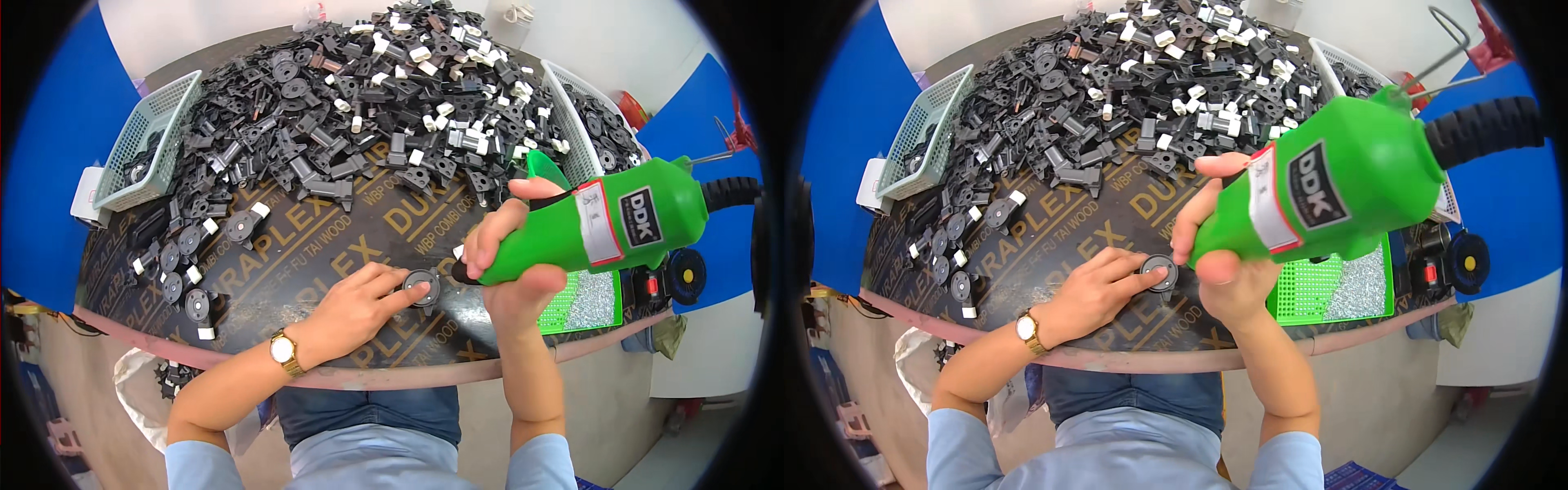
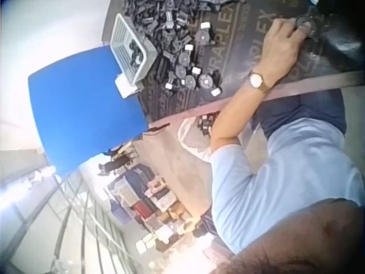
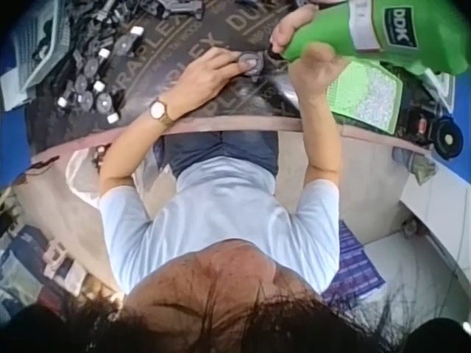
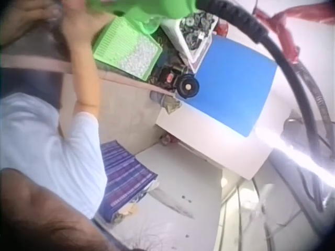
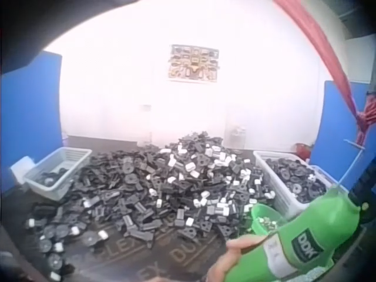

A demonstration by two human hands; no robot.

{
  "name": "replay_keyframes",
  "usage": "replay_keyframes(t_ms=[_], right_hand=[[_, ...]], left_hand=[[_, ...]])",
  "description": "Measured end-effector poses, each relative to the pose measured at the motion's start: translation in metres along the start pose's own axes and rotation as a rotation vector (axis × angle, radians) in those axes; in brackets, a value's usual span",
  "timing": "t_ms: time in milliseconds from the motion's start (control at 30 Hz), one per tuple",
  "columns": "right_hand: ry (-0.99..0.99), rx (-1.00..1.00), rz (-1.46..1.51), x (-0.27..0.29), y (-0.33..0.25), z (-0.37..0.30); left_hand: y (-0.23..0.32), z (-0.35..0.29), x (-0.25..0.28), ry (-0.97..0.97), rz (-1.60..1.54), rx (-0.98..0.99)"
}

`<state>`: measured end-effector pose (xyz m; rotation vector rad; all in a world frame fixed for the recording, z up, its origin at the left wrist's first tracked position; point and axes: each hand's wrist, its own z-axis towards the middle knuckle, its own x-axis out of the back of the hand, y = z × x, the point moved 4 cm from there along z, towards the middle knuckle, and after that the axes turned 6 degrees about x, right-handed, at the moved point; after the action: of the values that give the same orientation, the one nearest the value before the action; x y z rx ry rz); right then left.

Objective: Assembling small plastic components using an electric power screwdriver.

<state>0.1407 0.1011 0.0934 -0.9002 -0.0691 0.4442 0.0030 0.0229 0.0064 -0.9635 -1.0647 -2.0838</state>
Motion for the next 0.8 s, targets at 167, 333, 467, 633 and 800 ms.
replay_keyframes(t_ms=[167, 333, 467, 633, 800], right_hand=[[-0.023, -0.051, 0.013, -0.008, 0.008, -0.001], [-0.021, -0.048, 0.013, -0.01, 0.01, 0.0], [0.005, -0.036, -0.01, -0.01, 0.011, 0.001], [0.001, -0.055, 0.024, -0.01, 0.016, 0.001], [0.02, -0.018, -0.014, -0.006, 0.004, 0.004]], left_hand=[[-0.001, 0.0, -0.001, 0.03, -0.004, -0.016], [-0.001, 0.0, 0.002, 0.029, -0.007, -0.01], [-0.002, 0.001, -0.001, 0.013, -0.014, -0.007], [-0.001, 0.001, 0.0, -0.007, -0.017, -0.005], [0.0, 0.001, 0.003, -0.017, -0.044, 0.027]])
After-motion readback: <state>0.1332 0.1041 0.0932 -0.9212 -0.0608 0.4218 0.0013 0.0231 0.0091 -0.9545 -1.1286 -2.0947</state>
